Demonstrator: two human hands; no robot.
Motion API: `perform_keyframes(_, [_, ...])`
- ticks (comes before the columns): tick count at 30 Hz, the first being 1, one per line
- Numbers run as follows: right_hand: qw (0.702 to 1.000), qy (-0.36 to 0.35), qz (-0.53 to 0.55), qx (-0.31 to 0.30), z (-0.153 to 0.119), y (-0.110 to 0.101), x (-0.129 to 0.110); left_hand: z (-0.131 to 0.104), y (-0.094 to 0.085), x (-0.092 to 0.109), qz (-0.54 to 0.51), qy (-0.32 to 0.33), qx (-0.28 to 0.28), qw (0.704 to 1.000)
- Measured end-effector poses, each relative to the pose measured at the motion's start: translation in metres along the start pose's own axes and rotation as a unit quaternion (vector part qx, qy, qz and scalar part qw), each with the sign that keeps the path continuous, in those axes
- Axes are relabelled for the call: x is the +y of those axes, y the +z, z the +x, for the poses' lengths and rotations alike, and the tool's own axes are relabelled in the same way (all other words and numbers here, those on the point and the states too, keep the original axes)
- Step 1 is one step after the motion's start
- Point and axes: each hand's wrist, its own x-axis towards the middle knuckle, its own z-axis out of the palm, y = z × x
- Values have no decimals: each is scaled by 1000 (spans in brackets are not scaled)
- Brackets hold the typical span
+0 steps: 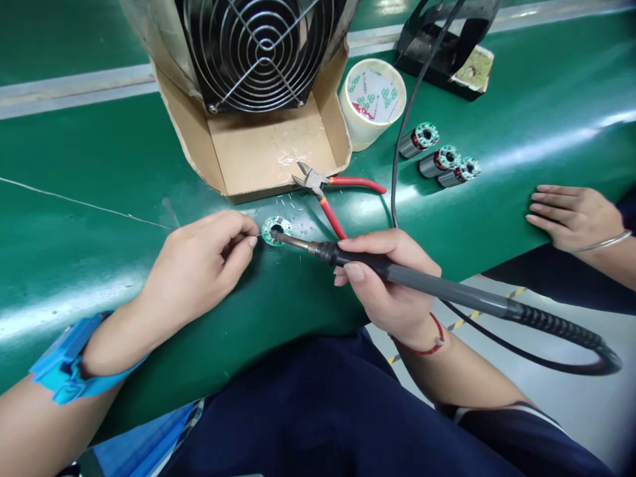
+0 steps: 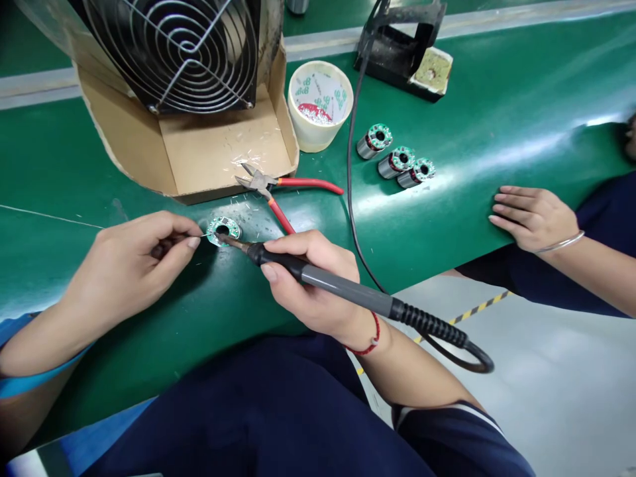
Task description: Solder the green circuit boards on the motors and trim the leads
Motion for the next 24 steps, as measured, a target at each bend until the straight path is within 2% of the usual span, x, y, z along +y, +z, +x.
perform_keyframes(4, [1000,5,-6,2,4,-1,-3,4,2,-6,-56,2,-31,998])
perform_keyframes(8, [999,11,-32,-3,9,-2,-7,7,6,-9,-66,7,-60,996])
perform_keyframes(16, [999,1,-36,12,16,-2,-13,4,14,-6,-83,-12,-21,996])
perform_keyframes(24, [997,2,-74,0,15,-7,-15,4,15,-6,-85,-19,-16,996])
